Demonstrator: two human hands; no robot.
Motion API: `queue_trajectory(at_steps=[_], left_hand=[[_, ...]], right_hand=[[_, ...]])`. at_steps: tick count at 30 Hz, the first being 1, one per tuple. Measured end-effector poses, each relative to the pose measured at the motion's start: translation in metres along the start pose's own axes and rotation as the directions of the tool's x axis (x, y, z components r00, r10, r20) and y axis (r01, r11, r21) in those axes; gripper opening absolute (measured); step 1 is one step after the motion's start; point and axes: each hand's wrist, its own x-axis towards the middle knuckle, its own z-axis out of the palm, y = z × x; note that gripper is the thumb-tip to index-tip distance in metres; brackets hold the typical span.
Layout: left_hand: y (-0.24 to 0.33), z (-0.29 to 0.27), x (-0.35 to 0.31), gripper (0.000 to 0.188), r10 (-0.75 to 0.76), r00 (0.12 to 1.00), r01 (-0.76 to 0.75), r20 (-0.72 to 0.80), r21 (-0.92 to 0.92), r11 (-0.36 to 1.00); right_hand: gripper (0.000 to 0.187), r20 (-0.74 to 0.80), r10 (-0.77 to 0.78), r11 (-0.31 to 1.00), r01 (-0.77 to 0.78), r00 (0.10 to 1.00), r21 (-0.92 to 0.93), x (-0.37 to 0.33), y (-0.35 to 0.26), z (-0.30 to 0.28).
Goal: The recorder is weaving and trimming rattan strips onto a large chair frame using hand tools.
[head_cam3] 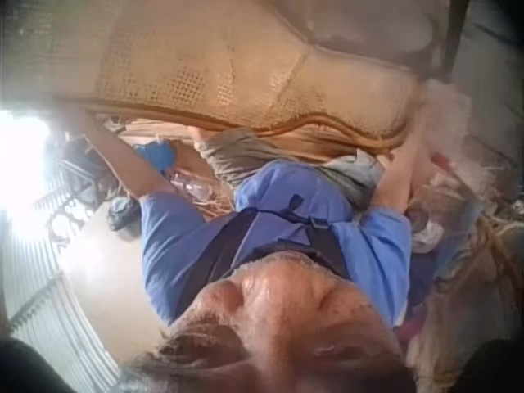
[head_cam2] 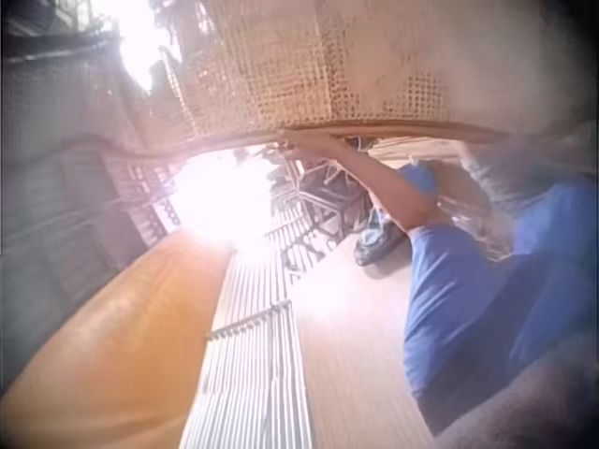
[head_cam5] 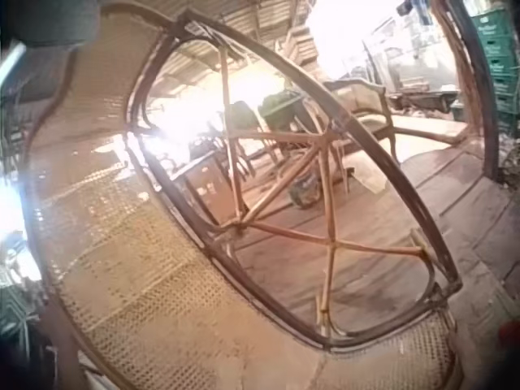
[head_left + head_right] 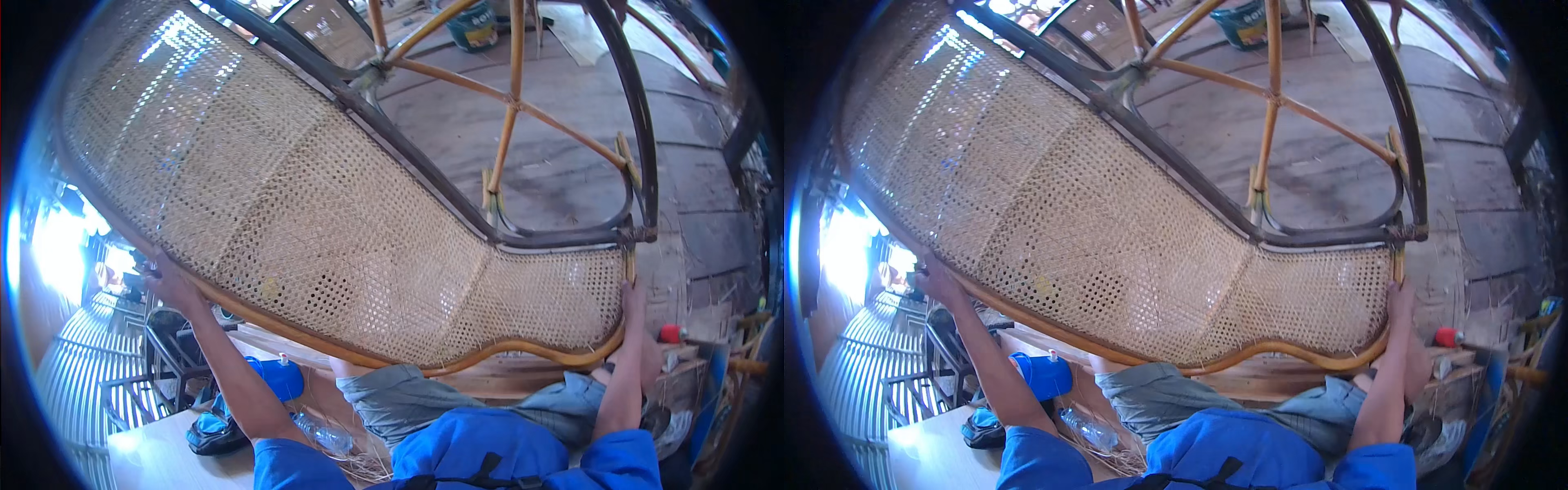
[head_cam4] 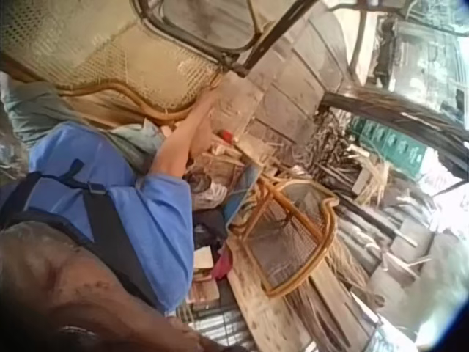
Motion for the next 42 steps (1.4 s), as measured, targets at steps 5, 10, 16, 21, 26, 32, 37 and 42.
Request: queue_trajectory(at_steps=[5, 10, 16, 21, 26, 32, 37, 42], left_hand=[[0.029, -0.01, 0.004, 0.084, -0.4, 0.7, 0.699, 0.592, -0.452, 0.555], [0.048, -0.014, -0.022, 0.07, -0.271, 0.736, 0.666, 0.62, -0.591, 0.455], [0.048, -0.016, 0.001, 0.061, -0.258, 0.776, 0.608, 0.575, -0.574, 0.55], [0.03, -0.025, -0.02, 0.057, -0.293, 0.764, 0.633, 0.575, -0.579, 0.514], [-0.003, -0.021, -0.036, 0.057, -0.258, 0.679, 0.71, 0.687, -0.524, 0.471], [-0.038, -0.009, -0.03, 0.053, -0.4, 0.625, 0.773, 0.67, -0.464, 0.432], [-0.135, 0.028, -0.06, 0.048, -0.482, 0.614, 0.789, 0.625, -0.474, 0.391], [-0.179, 0.064, -0.083, 0.051, -0.496, 0.453, 0.89, 0.74, -0.405, 0.208]], right_hand=[[0.031, 0.123, -0.151, 0.937, 0.102, 0.981, 0.333, 0.005, -0.014, -0.024], [0.028, 0.042, -0.307, 0.93, 0.29, 0.951, 0.224, 0.068, -0.026, -0.04], [0.03, 0.465, -0.168, 0.846, -0.115, 0.869, 0.52, 0.099, -0.075, -0.047], [0.035, 0.553, 0.011, 0.736, -0.381, 0.833, 0.559, 0.088, -0.092, -0.062], [0.035, 0.558, -0.006, 0.717, -0.385, 0.83, 0.581, 0.102, -0.084, -0.068], [0.033, 0.553, -0.096, 0.765, -0.295, 0.828, 0.573, 0.076, -0.159, -0.086], [0.036, 0.433, -0.109, 0.888, -0.108, 0.895, 0.446, 0.06, -0.208, -0.119], [0.021, 0.114, -0.267, 0.914, 0.214, 0.957, 0.346, 0.03, -0.264, -0.161]])
